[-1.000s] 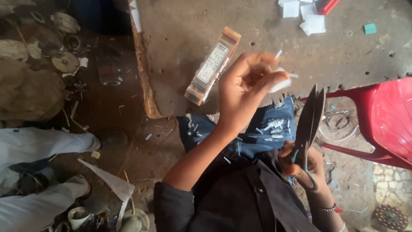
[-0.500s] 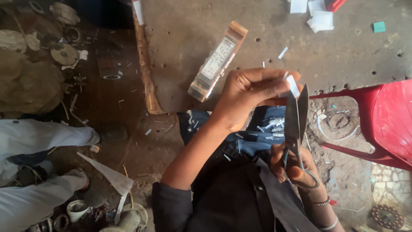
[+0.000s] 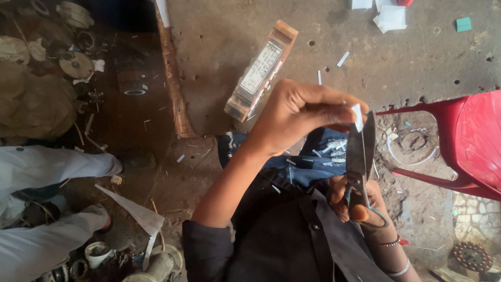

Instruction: The person inserts white insulation paper strips into the slots of an electric motor stator and uses scissors to trim the paper.

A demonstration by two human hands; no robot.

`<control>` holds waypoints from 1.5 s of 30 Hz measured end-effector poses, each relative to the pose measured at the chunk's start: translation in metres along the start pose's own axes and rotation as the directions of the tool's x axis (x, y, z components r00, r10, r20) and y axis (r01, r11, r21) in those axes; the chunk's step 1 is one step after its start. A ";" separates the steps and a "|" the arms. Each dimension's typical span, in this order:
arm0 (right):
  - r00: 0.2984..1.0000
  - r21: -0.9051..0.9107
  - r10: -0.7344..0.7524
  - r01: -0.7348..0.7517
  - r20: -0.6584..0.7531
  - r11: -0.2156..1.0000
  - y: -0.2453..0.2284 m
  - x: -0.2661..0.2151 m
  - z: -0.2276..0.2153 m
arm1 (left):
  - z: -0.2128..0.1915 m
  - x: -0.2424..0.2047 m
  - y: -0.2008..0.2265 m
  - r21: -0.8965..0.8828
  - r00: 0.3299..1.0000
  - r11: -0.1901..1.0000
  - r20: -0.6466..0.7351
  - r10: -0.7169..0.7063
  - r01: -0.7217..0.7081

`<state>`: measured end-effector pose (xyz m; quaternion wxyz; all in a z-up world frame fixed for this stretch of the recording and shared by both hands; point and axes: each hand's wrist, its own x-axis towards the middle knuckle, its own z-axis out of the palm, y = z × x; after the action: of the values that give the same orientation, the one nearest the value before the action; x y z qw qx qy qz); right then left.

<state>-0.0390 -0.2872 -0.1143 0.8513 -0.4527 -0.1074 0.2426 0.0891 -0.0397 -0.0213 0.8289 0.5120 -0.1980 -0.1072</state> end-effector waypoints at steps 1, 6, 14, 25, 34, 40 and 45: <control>1.000 0.002 -0.012 0.012 0.010 1.000 -0.001 0.001 0.001 | 0.001 0.001 0.001 0.049 1.000 0.999 0.009 0.010 -0.010; 0.990 -0.185 0.066 -0.089 -0.126 0.979 -0.005 0.001 -0.004 | 0.004 0.005 0.003 0.250 1.000 0.968 -0.031 -0.002 0.010; 0.792 -0.714 -0.495 0.110 -0.357 0.691 -0.058 0.000 -0.050 | 0.004 -0.002 -0.002 0.022 0.993 0.999 -0.117 0.031 -0.029; 0.736 -0.997 -0.675 -0.007 0.045 -0.074 -0.124 0.059 -0.031 | 0.023 -0.031 -0.010 0.865 0.742 0.286 0.137 0.656 -0.412; 0.866 -0.540 -0.389 0.174 -0.315 0.823 -0.074 0.089 0.066 | 0.035 -0.057 -0.006 0.682 0.916 0.726 -0.229 0.329 -0.090; 0.924 -0.481 -0.332 0.206 -0.191 0.852 -0.055 0.079 0.047 | 0.033 -0.066 -0.009 0.348 0.915 0.937 -0.386 0.113 0.031; 0.957 0.172 -0.072 0.124 -0.283 0.977 -0.034 0.075 0.029 | 0.035 -0.077 0.008 0.786 0.910 0.585 -0.073 0.409 -0.200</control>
<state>0.0246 -0.2435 -0.0728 0.9077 -0.3940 0.0127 0.1440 0.0039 -0.0348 -0.0168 0.5581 0.7798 -0.2053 0.1955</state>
